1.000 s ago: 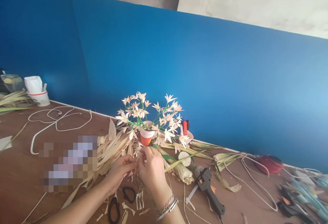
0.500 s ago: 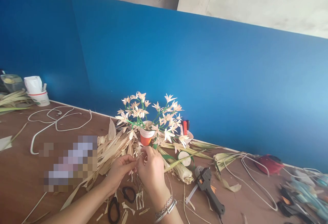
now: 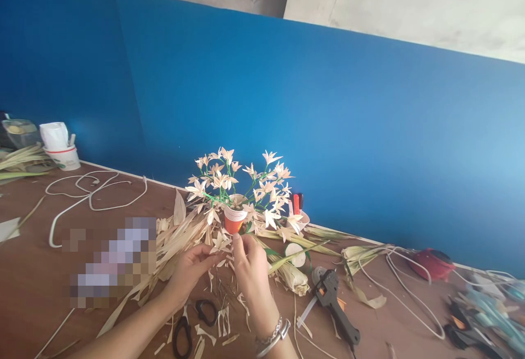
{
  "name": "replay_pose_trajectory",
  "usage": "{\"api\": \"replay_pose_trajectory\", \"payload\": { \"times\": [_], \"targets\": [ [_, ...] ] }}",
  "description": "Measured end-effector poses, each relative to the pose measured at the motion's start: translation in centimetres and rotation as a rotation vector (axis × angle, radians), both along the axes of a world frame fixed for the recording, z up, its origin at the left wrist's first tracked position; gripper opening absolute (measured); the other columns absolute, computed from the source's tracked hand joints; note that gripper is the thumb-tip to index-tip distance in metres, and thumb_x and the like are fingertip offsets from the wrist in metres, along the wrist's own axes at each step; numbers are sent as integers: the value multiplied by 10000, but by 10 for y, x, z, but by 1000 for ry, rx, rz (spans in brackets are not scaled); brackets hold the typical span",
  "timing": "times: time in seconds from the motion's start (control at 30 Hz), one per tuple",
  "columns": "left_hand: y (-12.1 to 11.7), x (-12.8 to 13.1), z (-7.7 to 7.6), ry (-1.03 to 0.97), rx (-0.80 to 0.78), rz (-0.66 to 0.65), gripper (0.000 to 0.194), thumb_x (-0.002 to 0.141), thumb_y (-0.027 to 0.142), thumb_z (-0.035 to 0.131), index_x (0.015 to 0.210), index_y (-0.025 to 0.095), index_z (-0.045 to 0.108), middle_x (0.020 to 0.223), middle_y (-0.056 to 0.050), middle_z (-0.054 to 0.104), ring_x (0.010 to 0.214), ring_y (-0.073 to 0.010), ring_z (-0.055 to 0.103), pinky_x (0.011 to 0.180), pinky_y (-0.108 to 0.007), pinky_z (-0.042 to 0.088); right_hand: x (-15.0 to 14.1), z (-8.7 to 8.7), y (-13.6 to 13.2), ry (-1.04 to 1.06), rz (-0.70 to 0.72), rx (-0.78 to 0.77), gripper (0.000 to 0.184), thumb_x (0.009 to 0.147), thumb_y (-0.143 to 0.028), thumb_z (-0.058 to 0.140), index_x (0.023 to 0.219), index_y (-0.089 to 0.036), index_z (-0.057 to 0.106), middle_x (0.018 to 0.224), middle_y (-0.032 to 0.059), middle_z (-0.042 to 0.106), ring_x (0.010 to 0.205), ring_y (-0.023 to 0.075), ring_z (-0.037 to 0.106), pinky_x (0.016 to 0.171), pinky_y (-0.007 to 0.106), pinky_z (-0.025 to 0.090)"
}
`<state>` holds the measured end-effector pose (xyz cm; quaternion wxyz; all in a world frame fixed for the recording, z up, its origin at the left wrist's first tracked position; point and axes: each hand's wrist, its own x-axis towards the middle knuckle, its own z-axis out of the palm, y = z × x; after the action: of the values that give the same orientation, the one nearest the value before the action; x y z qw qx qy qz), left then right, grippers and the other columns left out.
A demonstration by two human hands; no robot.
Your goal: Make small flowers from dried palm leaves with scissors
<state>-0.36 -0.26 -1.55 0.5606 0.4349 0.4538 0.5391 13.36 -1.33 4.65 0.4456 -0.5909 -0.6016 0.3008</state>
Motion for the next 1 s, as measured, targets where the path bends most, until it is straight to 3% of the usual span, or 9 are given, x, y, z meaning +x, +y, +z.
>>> {"api": "replay_pose_trajectory", "payload": {
  "times": [0.1,0.27,0.37,0.47,0.67,0.8,1.0],
  "targets": [
    [0,0,-1,38,66,-19,198,641,345,732,599,182,628,609,11,619,645,-167,556,643,-252,415,1,-2,4,119,89,-113,369,848,-461,464,599,-189,460,543,-45,407,544,116,379,516,236,308],
    [0,-2,-5,119,139,-22,108,669,284,708,703,185,682,744,-32,676,707,-189,582,674,-267,435,2,-3,5,179,99,-179,202,753,-318,535,617,-168,528,562,-37,470,566,118,421,544,234,325],
    [-2,-4,-1,229,147,19,250,647,251,722,892,205,707,894,-52,693,760,-199,583,715,-283,438,1,0,3,201,83,-185,214,742,-327,539,602,-167,531,548,-35,477,557,120,429,545,239,332],
    [-4,-4,5,283,193,61,271,635,219,709,906,220,716,935,-54,689,789,-206,584,718,-283,435,2,-1,4,202,68,-180,233,736,-345,546,587,-167,533,537,-37,480,545,120,432,542,241,338],
    [-5,-2,1,264,213,66,116,644,168,643,730,208,710,728,-34,683,652,-188,592,623,-267,440,2,-10,8,150,108,-210,229,724,-344,566,582,-164,555,525,-41,482,531,112,426,525,232,325],
    [-5,-1,-2,212,133,64,45,652,204,633,633,200,673,527,3,606,509,-162,541,526,-251,415,1,-11,8,199,155,-286,200,728,-337,585,658,-150,596,539,-37,505,506,101,432,487,218,311],
    [-4,-2,4,191,118,74,77,656,245,635,620,192,677,540,-12,635,535,-173,564,532,-252,427,5,-15,7,274,210,-336,171,726,-298,574,673,-146,629,557,-11,558,487,109,480,456,217,317]
  ]
}}
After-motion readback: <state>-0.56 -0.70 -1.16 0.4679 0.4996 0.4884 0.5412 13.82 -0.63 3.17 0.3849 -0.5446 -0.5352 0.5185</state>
